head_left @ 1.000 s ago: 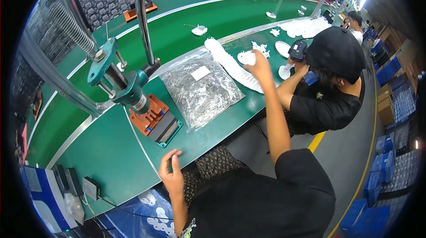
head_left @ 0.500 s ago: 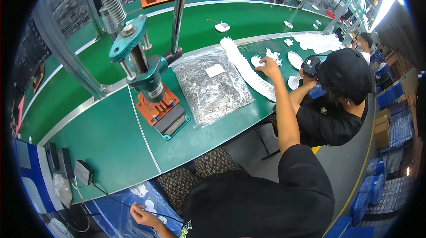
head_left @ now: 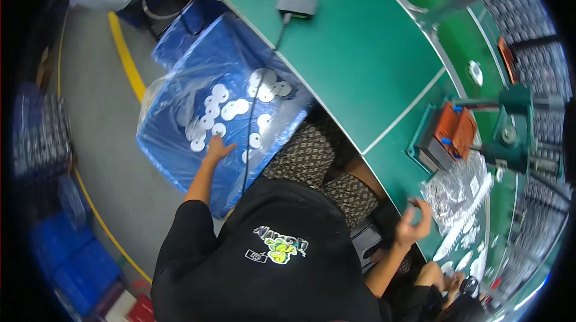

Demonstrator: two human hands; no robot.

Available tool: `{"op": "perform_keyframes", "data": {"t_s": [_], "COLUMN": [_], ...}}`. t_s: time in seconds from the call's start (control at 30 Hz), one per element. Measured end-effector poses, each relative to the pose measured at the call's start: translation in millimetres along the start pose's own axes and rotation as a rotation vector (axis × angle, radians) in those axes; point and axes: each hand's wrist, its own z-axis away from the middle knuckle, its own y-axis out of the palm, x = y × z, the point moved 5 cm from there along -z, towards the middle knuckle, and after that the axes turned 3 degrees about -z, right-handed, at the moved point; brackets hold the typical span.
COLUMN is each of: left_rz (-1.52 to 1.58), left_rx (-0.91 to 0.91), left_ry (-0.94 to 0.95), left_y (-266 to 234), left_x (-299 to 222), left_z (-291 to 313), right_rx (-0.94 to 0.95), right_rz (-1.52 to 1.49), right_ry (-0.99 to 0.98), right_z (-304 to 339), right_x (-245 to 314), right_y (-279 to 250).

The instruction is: The person assembles small circular electronic components using a manual press.

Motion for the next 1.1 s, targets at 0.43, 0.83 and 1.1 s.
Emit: {"op": "perform_keyframes", "data": {"t_s": [0.43, 0.83, 1.1], "left_rz": [0.039, 0.068, 0.113], "left_rx": [-0.353, -0.098, -0.212], "left_ry": [-0.353, -0.443, -0.353], "left_y": [-24, -37, -32], "left_x": [45, 129, 48], "left_z": [-37, -28, -29], "right_rx": [0.495, 0.471, 0.463], "right_rz": [0.217, 0.31, 0.342], "right_ry": [-0.301, -0.326, -0.337], "right_z": [-75, -74, -69], "right_x": [66, 56, 56], "right_y": [91, 84, 84]}}
